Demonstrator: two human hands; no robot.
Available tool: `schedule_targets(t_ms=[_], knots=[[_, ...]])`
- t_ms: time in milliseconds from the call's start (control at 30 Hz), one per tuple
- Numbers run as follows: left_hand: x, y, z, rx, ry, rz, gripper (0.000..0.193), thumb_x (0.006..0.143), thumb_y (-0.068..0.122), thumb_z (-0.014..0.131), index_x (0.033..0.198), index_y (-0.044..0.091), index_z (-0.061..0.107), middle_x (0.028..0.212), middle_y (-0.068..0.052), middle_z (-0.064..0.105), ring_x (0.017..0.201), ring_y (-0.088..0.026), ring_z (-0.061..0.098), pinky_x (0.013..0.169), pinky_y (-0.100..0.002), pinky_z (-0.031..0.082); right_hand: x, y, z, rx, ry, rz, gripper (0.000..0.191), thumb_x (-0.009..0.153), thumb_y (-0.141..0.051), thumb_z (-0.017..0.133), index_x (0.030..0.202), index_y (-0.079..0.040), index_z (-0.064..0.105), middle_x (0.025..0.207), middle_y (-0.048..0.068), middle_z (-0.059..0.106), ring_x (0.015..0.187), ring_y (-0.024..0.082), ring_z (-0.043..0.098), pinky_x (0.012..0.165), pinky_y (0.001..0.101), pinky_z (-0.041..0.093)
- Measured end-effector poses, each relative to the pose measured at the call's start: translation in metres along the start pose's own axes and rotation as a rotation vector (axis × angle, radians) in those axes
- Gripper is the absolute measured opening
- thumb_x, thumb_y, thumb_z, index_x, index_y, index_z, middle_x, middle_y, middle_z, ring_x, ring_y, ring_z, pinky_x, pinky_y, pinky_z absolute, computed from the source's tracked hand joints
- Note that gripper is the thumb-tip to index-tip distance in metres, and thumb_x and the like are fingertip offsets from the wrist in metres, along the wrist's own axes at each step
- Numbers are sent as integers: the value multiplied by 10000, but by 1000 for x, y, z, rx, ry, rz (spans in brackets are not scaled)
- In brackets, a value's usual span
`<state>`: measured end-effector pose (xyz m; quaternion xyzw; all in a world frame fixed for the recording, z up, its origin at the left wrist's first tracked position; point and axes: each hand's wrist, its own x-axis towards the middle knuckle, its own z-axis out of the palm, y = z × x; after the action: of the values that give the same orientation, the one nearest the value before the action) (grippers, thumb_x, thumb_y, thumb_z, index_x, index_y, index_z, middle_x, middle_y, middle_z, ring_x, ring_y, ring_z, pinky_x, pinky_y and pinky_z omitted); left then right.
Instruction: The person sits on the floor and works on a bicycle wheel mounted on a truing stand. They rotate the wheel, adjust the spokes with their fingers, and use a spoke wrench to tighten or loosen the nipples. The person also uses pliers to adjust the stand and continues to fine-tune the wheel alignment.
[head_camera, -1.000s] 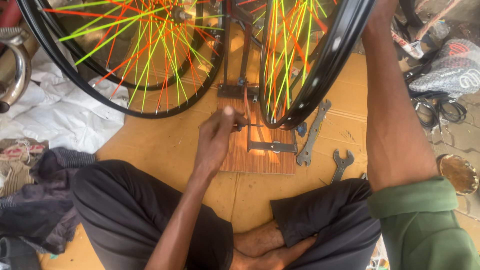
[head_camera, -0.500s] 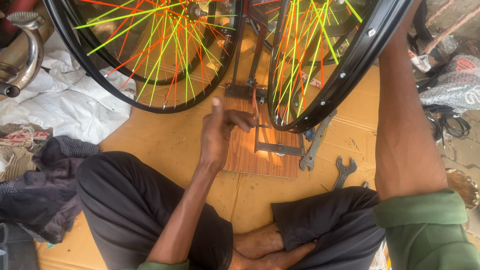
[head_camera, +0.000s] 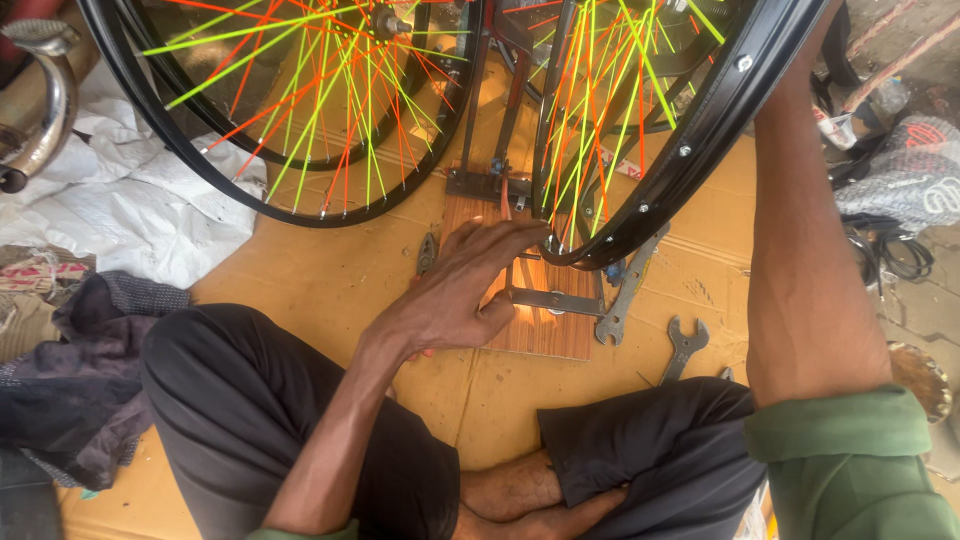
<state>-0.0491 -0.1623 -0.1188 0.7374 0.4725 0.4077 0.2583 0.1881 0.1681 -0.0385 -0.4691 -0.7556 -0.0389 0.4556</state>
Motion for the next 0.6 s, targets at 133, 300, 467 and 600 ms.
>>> schedule_targets(t_ms=[133, 300, 467, 600], knots=[[10, 8, -6, -25, -245, -16, 1047, 698, 62, 768, 1564, 27, 181, 1595, -248, 284, 1515, -436, 227, 1176, -619, 123, 2, 0, 0, 4, 1, -4, 215, 997, -161, 610, 999, 54, 613, 864, 223, 660, 761, 387, 602, 673, 441, 484], [24, 4, 7, 166, -199, 13, 920, 714, 114, 767, 1534, 46, 356, 1362, -194, 590, 1303, -340, 524, 1117, -548, 317, 2, -4, -1, 6, -4, -5, 212, 998, -160, 608, 1006, 52, 612, 871, 221, 660, 766, 382, 603, 677, 439, 484], [29, -6, 12, 106, -124, 74, 697, 660, 65, 737, 1342, 44, 589, 1176, -151, 704, 1156, -332, 616, 1049, -494, 397, 1, -7, -4, 7, -4, -6, 210, 1000, -159, 605, 1013, 51, 612, 877, 218, 660, 770, 377, 604, 681, 437, 485], [31, -10, 10, 106, -164, 42, 641, 671, 65, 720, 1305, 43, 627, 1082, -129, 719, 1065, -315, 645, 1022, -470, 423, 0, -10, -5, 3, -8, -5, 208, 1001, -158, 603, 1019, 50, 611, 882, 217, 661, 774, 373, 605, 684, 435, 485]])
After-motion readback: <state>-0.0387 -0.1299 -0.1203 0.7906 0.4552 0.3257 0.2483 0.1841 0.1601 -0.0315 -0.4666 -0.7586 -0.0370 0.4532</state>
